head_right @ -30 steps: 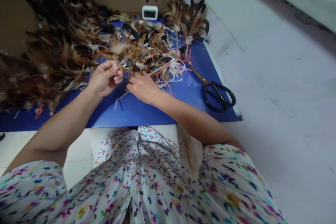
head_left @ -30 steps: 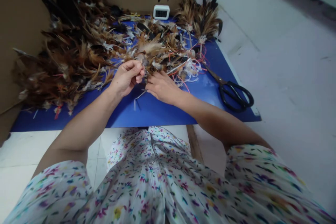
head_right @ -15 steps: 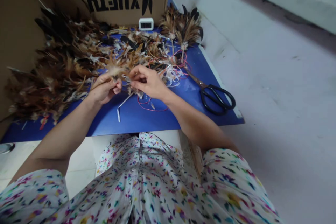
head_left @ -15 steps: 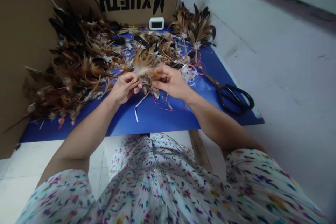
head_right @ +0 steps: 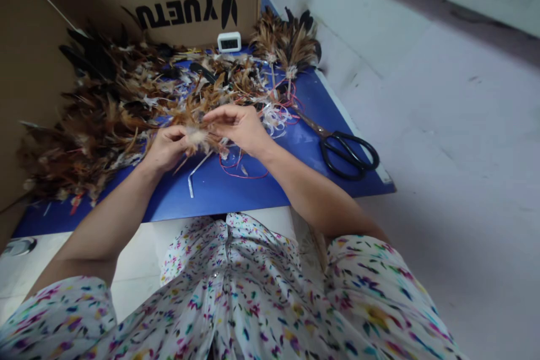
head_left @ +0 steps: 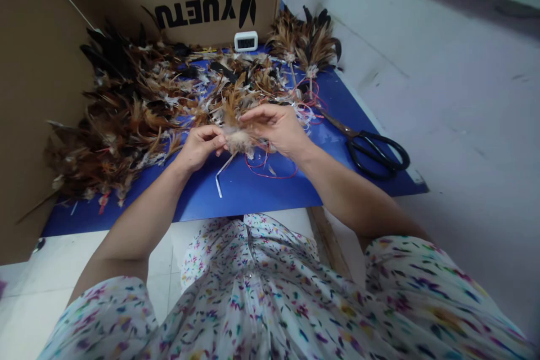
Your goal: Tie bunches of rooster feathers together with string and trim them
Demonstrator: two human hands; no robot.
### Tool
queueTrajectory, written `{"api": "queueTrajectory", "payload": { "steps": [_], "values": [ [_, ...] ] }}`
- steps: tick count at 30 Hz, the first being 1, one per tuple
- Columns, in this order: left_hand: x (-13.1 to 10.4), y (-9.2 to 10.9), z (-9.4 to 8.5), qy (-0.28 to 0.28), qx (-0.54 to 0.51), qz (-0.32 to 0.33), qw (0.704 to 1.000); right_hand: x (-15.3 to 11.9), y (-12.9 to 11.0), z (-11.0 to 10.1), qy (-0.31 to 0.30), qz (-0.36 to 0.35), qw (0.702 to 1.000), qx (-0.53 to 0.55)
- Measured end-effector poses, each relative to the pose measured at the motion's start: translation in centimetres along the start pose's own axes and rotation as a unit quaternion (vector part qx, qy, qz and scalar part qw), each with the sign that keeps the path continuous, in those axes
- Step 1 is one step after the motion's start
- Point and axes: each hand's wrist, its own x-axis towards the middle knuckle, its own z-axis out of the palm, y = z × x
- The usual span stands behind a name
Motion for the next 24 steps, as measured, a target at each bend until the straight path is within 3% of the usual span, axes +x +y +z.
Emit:
{"api": "queueTrajectory", "payload": {
  "steps": [9, 18, 24],
  "values": [
    [0.1, 0.4, 0.5, 0.097, 0.169, 0.064, 0.979, 0.4, -1.0, -1.3, 0.147, -0.082, 0.983, -0.070],
    [-0.3, 0.6, 1.0, 0.124, 0.309, 0.082, 0.939, -1.6, -1.9, 1.0, 0.073, -0.089, 0.974, -0.193],
    [-0.6, 0.7, 1.5, 0.139, 0.320, 0.114, 0.930, -1.8, -0.8, 1.6, 0.090, -0.085, 0.961, -0.247]
  ]
}}
